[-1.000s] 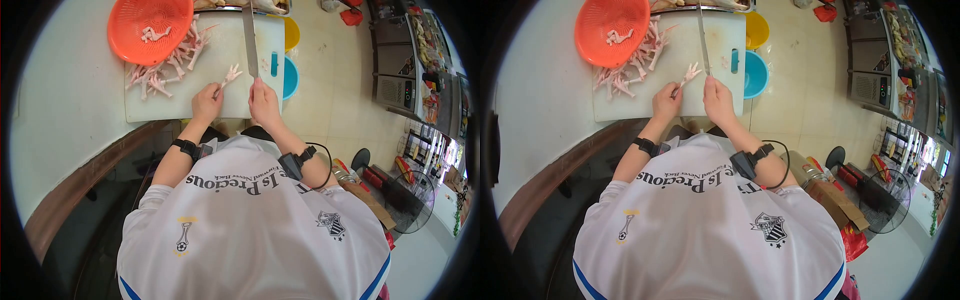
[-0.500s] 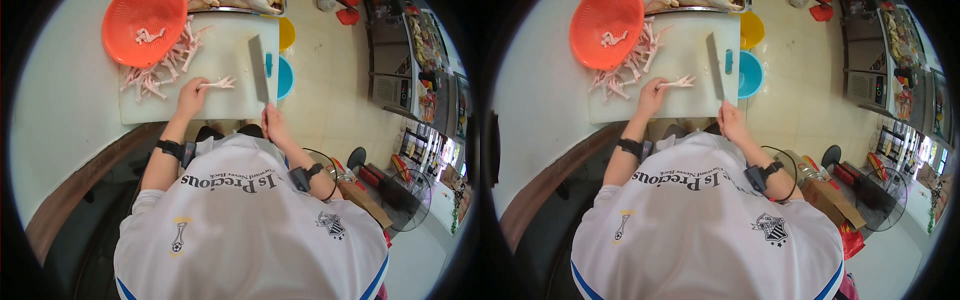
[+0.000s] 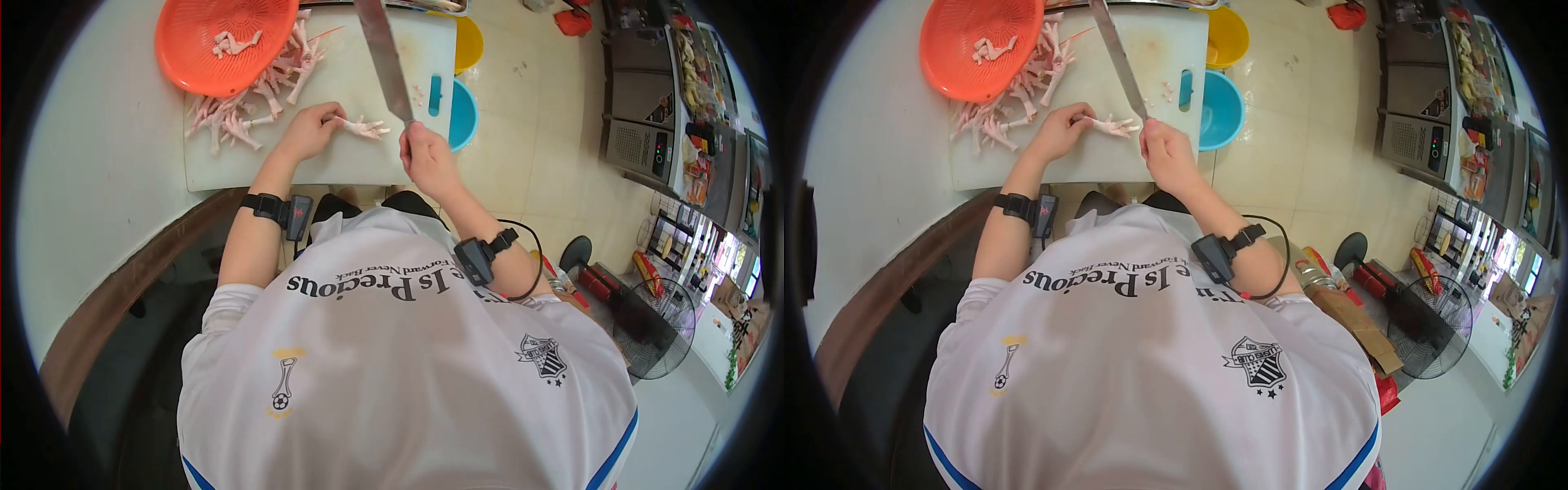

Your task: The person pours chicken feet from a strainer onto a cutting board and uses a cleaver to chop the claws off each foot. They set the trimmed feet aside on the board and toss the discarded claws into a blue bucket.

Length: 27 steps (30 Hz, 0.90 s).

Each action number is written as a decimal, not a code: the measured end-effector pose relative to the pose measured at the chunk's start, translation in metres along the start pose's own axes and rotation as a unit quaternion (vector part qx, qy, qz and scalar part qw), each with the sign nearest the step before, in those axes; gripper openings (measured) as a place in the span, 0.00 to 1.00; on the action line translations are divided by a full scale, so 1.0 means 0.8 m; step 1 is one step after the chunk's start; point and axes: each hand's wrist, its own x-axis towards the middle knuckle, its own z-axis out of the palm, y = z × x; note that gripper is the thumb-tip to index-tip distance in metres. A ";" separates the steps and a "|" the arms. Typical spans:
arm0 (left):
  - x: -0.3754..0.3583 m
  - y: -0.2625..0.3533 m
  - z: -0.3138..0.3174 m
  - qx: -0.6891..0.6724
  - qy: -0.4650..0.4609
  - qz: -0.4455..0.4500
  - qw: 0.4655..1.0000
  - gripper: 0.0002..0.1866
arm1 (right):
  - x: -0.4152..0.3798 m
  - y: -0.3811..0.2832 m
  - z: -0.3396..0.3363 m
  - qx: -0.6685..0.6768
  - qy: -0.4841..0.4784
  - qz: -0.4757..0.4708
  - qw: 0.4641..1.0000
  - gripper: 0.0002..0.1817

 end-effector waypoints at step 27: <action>-0.010 -0.020 0.011 0.005 0.034 0.035 0.999 0.04 | -0.043 0.037 0.003 -0.235 0.001 0.125 0.964 0.33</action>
